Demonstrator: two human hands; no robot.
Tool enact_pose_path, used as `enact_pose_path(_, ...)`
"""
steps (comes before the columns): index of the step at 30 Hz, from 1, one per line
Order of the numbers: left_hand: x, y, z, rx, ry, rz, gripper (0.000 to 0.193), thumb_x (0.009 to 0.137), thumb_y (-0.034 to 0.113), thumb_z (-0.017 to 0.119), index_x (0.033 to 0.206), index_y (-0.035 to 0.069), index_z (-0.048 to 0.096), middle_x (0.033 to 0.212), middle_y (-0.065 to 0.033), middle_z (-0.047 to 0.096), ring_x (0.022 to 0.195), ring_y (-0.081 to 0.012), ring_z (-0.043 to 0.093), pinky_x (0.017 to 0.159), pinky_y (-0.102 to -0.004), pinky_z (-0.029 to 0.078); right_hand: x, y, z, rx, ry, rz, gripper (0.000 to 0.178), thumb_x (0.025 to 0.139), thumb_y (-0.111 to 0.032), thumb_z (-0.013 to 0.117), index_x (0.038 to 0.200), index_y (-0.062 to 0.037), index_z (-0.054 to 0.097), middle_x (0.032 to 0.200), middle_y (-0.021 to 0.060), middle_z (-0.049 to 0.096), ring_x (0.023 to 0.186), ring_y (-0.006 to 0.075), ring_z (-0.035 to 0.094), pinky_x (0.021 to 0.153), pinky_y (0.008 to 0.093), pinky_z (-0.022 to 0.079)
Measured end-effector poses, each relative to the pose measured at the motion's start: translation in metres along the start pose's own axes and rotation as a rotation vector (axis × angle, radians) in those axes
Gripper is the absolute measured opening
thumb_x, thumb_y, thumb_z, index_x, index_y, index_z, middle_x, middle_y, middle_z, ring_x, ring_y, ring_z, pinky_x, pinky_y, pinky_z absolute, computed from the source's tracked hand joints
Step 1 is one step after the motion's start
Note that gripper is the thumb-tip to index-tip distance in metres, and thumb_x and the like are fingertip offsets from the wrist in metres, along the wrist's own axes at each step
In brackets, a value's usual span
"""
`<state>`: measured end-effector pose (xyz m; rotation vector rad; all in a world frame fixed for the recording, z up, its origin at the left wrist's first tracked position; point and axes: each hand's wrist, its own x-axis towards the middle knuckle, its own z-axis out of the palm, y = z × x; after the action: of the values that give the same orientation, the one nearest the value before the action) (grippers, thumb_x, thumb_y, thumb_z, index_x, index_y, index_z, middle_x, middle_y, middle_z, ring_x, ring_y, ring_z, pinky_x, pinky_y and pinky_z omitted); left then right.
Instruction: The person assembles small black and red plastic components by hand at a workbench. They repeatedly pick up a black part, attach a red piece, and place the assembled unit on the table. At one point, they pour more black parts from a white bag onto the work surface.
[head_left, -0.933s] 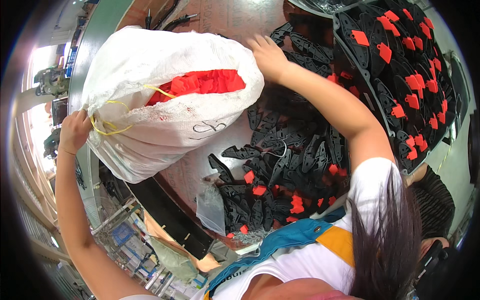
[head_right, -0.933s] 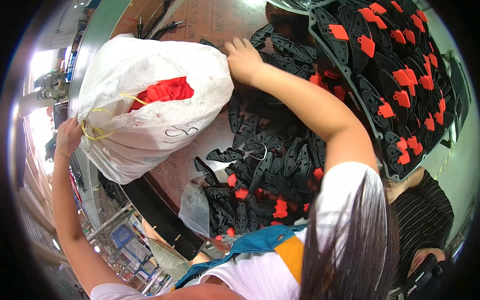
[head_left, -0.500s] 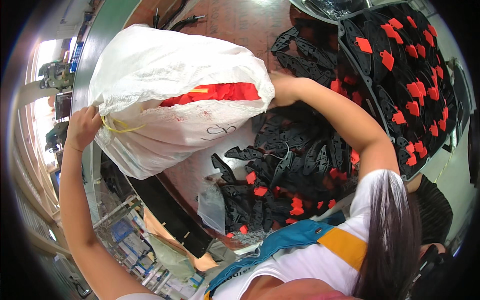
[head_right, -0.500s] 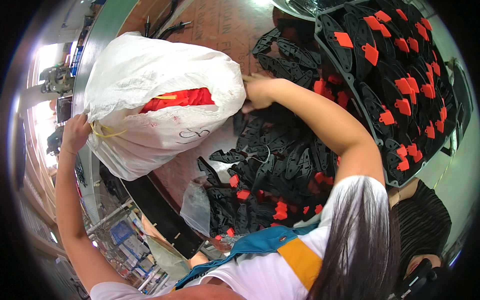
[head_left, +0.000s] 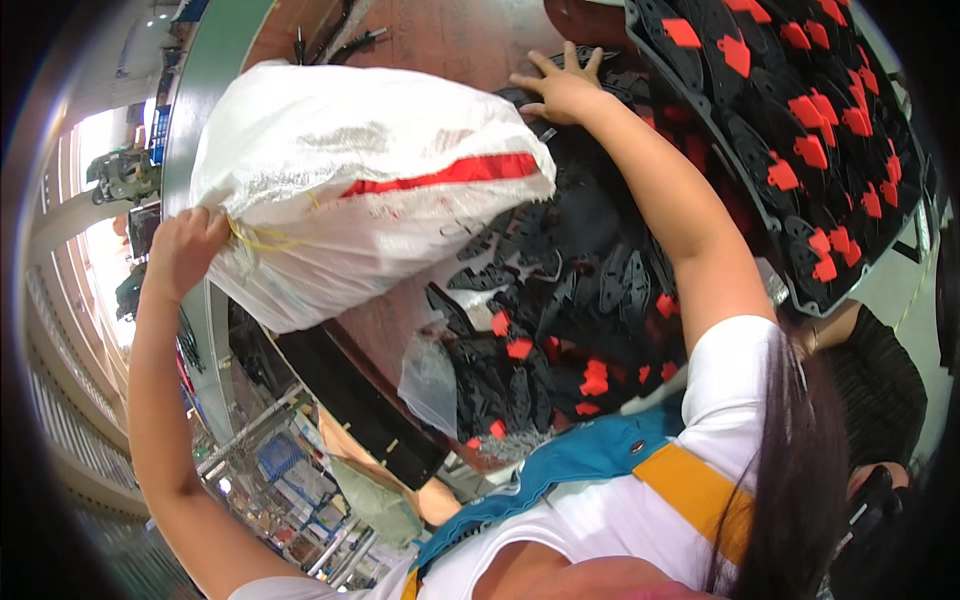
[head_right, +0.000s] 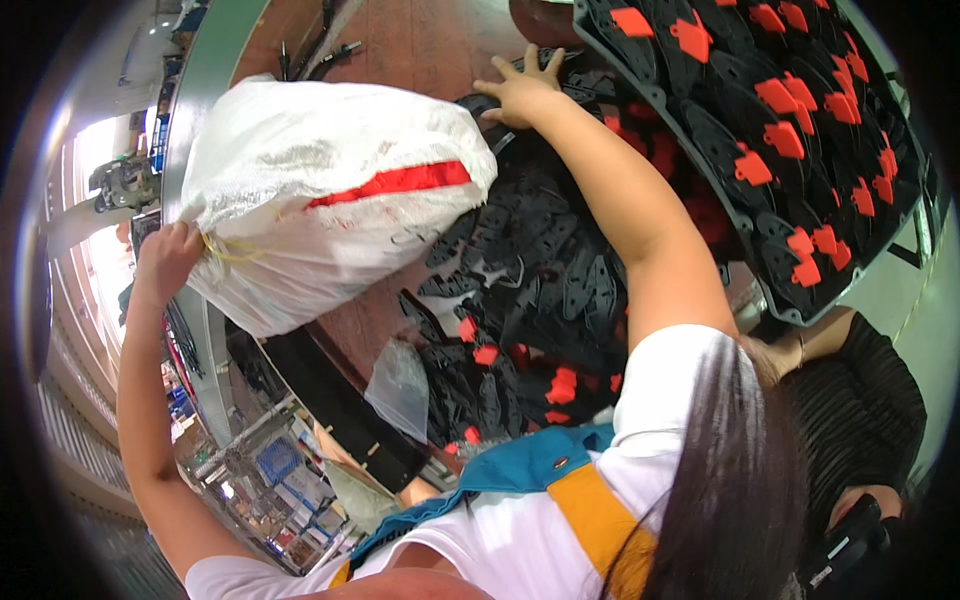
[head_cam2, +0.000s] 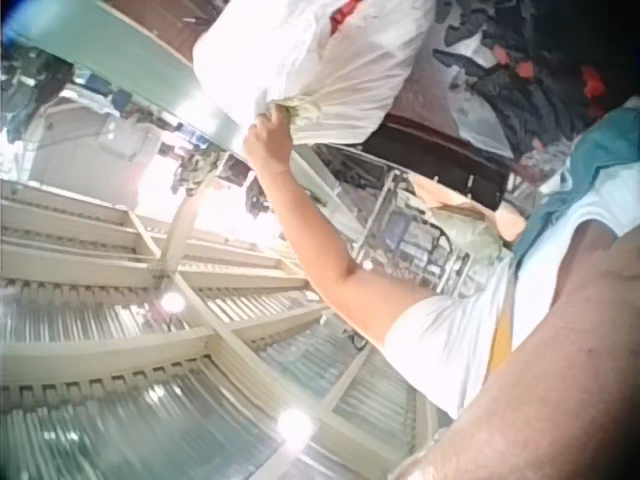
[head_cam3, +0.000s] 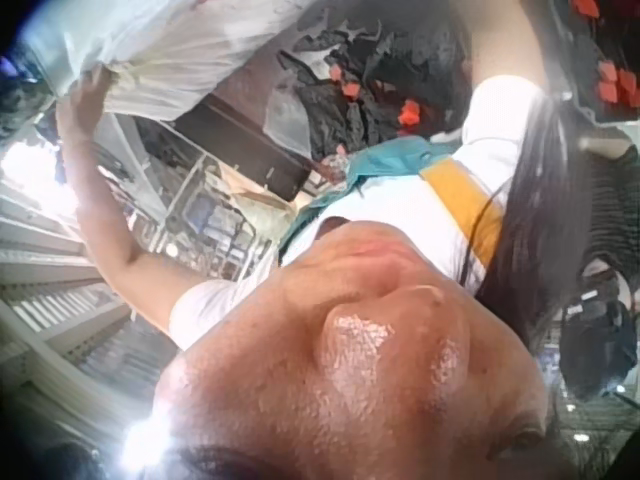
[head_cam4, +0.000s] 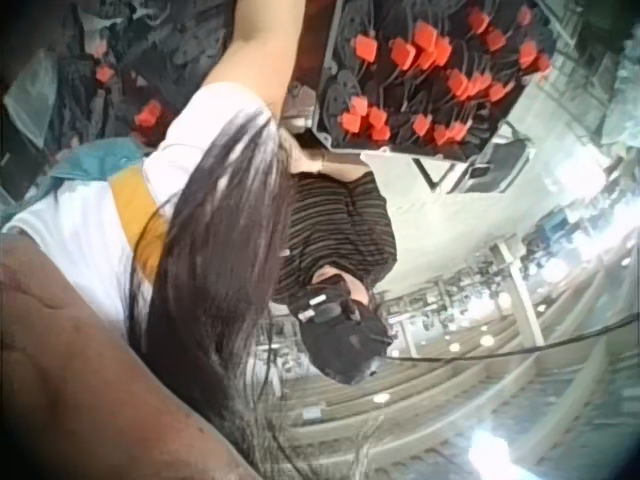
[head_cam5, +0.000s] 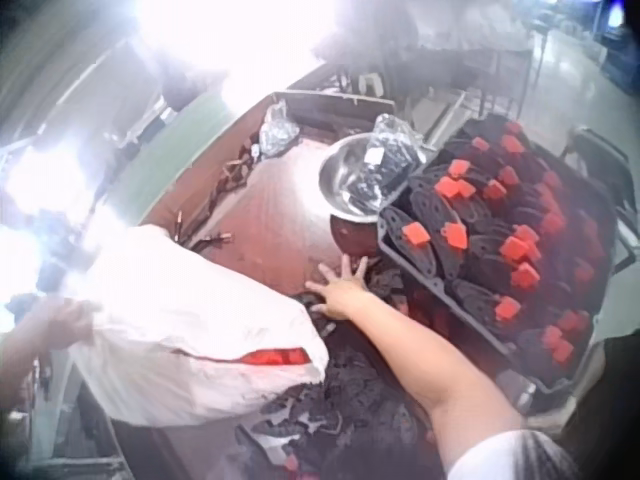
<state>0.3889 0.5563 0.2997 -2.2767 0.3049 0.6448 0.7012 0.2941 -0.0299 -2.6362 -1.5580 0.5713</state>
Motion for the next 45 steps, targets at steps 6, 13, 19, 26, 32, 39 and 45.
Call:
enact_pose_path(6,0.005,0.001,-0.027,0.015,-0.035,-0.03,0.011,0.08,0.012,0.057,0.091,0.01,0.054,0.069,-0.0061,0.052,0.064,-0.023,0.06,0.053,-0.035,0.047,-0.067,-0.016,0.022,-0.064,-0.141,-0.407,0.052,0.089,-0.046,0.049,0.139,-0.0343,0.042,0.152,0.002,0.026,0.142,0.0396,0.007,0.105,0.07,0.004)
enact_pose_path(13,0.024,0.018,-0.078,0.082,-0.106,-0.158,0.014,0.083,0.011,0.055,0.097,0.011,0.051,0.07,-0.0076,0.056,0.064,-0.0256,0.063,0.053,-0.0371,0.051,-0.123,-0.052,0.051,0.255,0.15,-0.758,0.038,0.088,-0.034,0.056,0.12,-0.0136,0.058,0.128,0.0088,0.052,0.125,0.0311,0.043,0.108,0.0445,0.03)
enact_pose_path(19,0.05,0.034,-0.117,0.02,-0.015,-0.219,0.026,0.083,0.011,0.054,0.109,0.015,0.051,0.085,-0.0102,0.061,0.077,-0.0304,0.064,0.06,-0.0415,0.051,-0.134,-0.044,-0.009,0.886,0.195,-0.388,0.052,0.087,-0.036,0.062,0.118,0.0046,0.051,0.111,0.0211,0.058,0.109,0.0329,0.055,0.093,0.0384,0.043)
enact_pose_path(26,0.128,0.03,-0.124,0.165,0.04,-0.554,0.012,0.083,0.02,0.052,0.082,0.013,0.061,0.067,-0.0106,0.064,0.064,-0.0281,0.066,0.052,-0.0429,0.049,-0.06,-0.011,-0.003,0.787,0.716,-0.293,0.057,0.078,-0.024,0.068,0.125,-0.0009,0.047,0.119,0.0237,0.053,0.11,0.0335,0.053,0.095,0.0363,0.041)
enact_pose_path(32,0.092,0.043,-0.097,0.085,0.244,-0.467,0.011,0.082,0.019,0.053,0.078,0.011,0.06,0.065,-0.0096,0.062,0.061,-0.0295,0.065,0.054,-0.0429,0.05,-0.082,-0.023,0.028,0.557,0.646,-0.087,0.021,0.076,-0.01,0.053,0.092,-0.0098,0.067,0.089,0.0113,0.067,0.093,0.0347,0.06,0.077,0.0424,0.05)
enact_pose_path(39,0.051,0.012,-0.082,0.05,0.144,-0.433,0.03,0.088,0.019,0.052,0.118,0.017,0.047,0.086,-0.0167,0.065,0.077,-0.0377,0.064,0.062,-0.0482,0.049,-0.074,-0.141,0.082,0.068,0.235,-0.35,0.054,0.09,-0.054,0.045,0.136,-0.026,0.047,0.144,0.0056,0.037,0.136,0.04,0.021,0.105,0.0697,0.01)
enact_pose_path(45,0.057,0.023,-0.064,-0.006,-0.001,-0.6,0.02,0.092,0.028,0.05,0.109,0.017,0.047,0.077,-0.0175,0.066,0.076,-0.0357,0.066,0.059,-0.0463,0.051,-0.104,-0.099,0.041,-0.03,0.049,-0.227,0.049,0.091,-0.051,0.045,0.119,-0.016,0.063,0.134,0.012,0.048,0.128,0.0414,0.034,0.102,0.0724,0.009)
